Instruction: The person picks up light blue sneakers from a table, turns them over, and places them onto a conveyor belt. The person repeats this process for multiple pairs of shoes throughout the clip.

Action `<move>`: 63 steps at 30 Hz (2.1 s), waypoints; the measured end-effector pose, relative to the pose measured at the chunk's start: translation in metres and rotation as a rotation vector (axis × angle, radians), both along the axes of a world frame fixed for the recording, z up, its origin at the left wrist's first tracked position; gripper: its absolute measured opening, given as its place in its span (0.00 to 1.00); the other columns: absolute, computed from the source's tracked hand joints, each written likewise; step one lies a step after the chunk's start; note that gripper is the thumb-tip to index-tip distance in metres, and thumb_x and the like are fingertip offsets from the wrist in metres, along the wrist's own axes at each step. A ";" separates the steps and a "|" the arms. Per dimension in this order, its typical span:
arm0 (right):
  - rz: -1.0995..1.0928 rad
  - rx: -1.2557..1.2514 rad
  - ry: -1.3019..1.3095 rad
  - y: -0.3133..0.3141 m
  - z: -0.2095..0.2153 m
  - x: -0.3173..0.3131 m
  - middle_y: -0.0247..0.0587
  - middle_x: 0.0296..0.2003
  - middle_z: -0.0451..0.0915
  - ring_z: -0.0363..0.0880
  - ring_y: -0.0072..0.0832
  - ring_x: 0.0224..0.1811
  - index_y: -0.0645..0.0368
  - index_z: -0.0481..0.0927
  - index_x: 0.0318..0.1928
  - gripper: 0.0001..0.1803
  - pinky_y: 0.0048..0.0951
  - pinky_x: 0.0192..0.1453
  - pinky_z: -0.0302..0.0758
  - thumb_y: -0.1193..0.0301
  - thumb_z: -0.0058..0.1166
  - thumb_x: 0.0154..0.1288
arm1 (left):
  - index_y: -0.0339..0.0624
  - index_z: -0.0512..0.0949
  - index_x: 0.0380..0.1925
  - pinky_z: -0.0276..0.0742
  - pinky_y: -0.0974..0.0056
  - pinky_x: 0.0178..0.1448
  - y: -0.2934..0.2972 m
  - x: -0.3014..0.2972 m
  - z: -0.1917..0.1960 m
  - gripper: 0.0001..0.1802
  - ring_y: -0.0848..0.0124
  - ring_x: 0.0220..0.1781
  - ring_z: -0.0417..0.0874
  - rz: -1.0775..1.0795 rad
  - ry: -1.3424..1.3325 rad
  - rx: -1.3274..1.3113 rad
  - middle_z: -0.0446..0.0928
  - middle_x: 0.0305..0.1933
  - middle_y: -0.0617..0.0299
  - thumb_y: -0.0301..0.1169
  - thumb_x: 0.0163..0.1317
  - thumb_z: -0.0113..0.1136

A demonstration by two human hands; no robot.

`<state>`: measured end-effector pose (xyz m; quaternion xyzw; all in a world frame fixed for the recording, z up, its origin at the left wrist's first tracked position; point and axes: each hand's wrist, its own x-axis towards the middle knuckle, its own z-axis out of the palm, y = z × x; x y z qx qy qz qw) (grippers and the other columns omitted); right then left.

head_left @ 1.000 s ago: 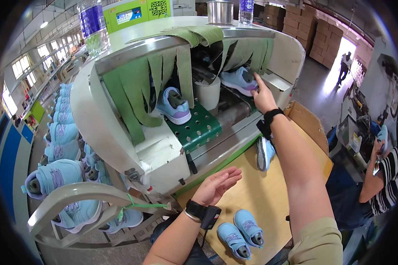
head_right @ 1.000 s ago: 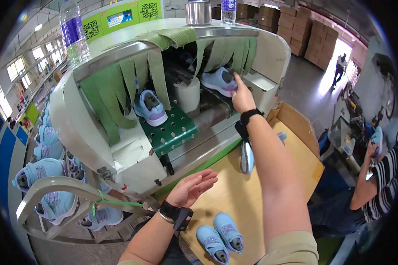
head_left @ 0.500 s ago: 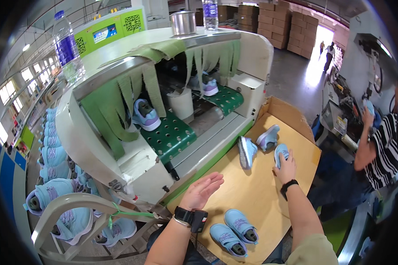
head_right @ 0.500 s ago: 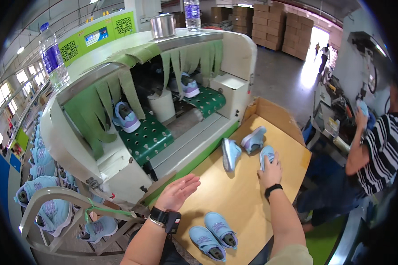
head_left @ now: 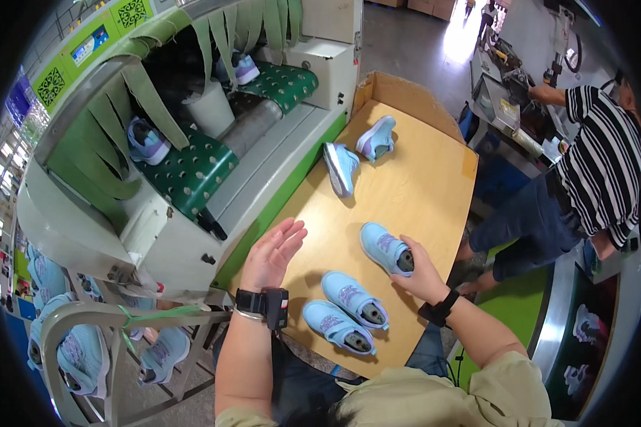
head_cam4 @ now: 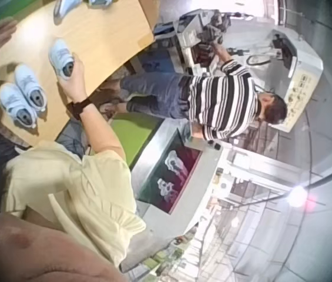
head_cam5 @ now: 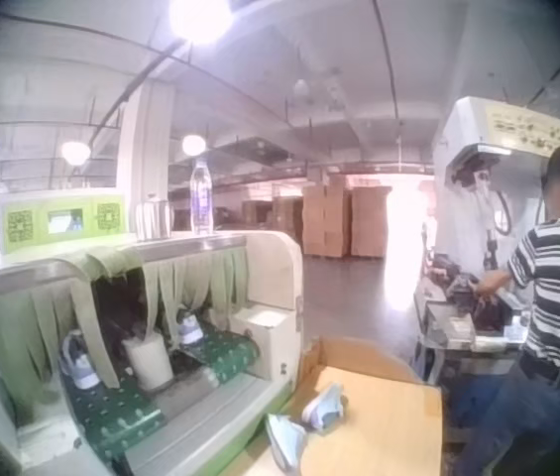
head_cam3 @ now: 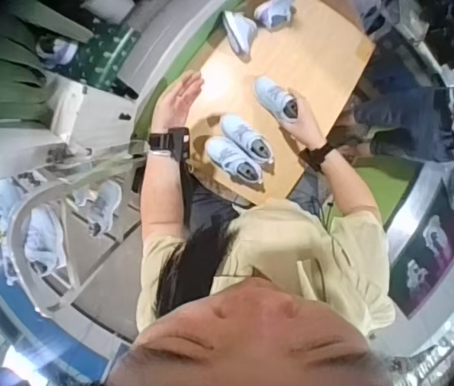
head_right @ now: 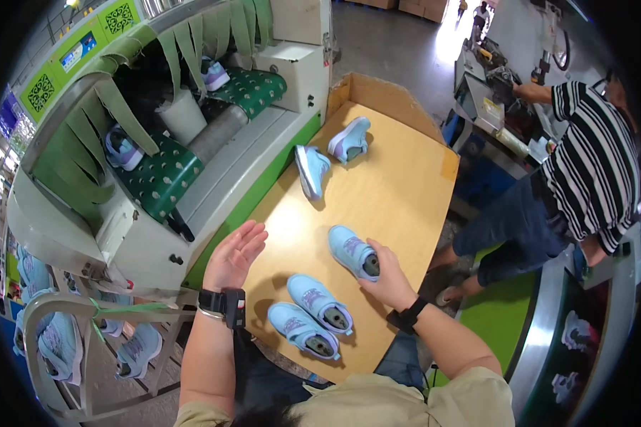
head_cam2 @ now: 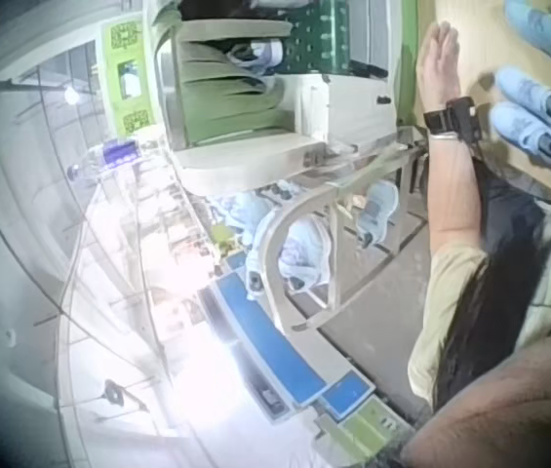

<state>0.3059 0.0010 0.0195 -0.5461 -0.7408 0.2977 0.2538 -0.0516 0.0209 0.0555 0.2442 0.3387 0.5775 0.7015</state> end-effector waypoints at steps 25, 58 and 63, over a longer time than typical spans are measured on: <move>0.369 -0.148 0.169 -0.080 0.017 -0.062 0.62 0.68 0.60 0.58 0.56 0.72 0.61 0.53 0.74 0.49 0.44 0.76 0.57 0.73 0.68 0.57 | 0.52 0.59 0.73 0.83 0.40 0.41 -0.002 -0.036 0.012 0.38 0.35 0.58 0.79 -0.205 -0.712 0.298 0.65 0.70 0.37 0.61 0.71 0.35; 0.183 0.425 0.159 0.337 0.158 -0.248 0.63 0.66 0.68 0.69 0.56 0.67 0.41 0.66 0.71 0.34 0.38 0.71 0.67 0.75 0.54 0.64 | 0.39 0.73 0.61 0.74 0.52 0.65 0.018 -0.008 -0.028 0.22 0.56 0.59 0.80 0.084 -0.305 -0.103 0.78 0.59 0.49 0.38 0.73 0.53; 0.012 0.561 0.137 0.276 0.088 -0.258 0.57 0.70 0.63 0.58 0.55 0.74 0.44 0.61 0.74 0.34 0.67 0.71 0.55 0.65 0.53 0.69 | 0.38 0.69 0.65 0.74 0.53 0.66 0.001 -0.014 -0.024 0.25 0.56 0.59 0.79 0.108 -0.268 -0.091 0.76 0.60 0.49 0.39 0.74 0.51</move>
